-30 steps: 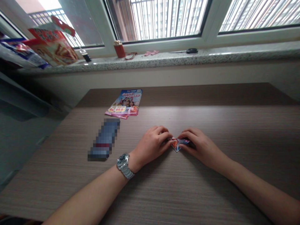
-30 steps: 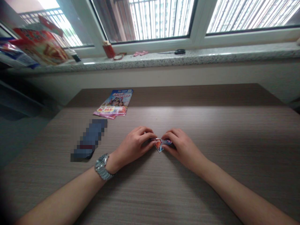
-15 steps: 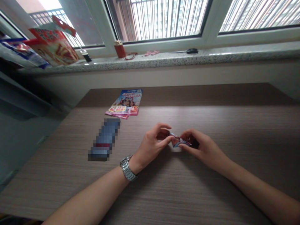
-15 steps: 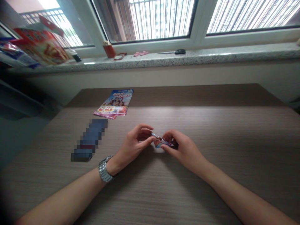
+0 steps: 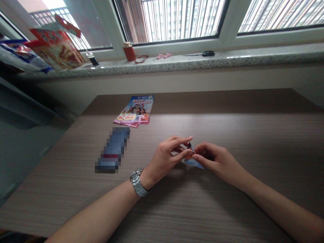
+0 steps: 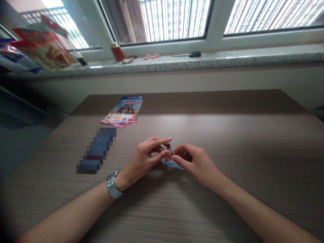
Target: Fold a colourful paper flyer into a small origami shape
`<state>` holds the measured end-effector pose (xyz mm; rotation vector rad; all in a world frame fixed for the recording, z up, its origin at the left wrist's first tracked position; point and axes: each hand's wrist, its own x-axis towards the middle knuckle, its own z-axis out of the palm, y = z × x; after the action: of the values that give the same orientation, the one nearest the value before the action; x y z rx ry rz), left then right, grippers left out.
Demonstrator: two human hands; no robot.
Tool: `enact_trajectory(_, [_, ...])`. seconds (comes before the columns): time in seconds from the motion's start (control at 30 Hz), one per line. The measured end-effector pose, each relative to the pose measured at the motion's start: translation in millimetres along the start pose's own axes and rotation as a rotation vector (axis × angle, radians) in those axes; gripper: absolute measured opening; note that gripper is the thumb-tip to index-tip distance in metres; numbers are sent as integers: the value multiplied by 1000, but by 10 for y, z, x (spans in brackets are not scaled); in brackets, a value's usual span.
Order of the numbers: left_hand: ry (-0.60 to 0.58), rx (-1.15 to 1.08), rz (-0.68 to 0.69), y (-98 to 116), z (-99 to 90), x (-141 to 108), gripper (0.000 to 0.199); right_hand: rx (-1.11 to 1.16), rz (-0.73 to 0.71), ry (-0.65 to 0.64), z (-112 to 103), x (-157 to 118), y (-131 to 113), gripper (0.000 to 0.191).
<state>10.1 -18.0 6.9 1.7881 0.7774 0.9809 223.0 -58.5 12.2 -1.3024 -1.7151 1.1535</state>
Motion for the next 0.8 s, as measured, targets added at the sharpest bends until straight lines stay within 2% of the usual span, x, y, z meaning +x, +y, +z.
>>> enact_trajectory(0.13, [-7,-48,-80,27,6,-8,44,114,48,77,-2,16,69,26])
enact_trajectory(0.3, [4,-41,-114,14,25,-17,26,200,60,143,-2,37,141,27])
enact_trajectory(0.43, [66,0,-74,-13,24,-16,17,203,31,123,24,39,146,28])
enact_trajectory(0.6, [31,81,45,-14,-26,1,14,226,53,116,3,27,142,31])
enact_trajectory(0.7, [12,103,65,0,-42,12,14,255,65,117,-27,18,123,36])
enact_trajectory(0.8, [2,127,63,19,-36,15,13,215,70,114,-32,14,80,28])
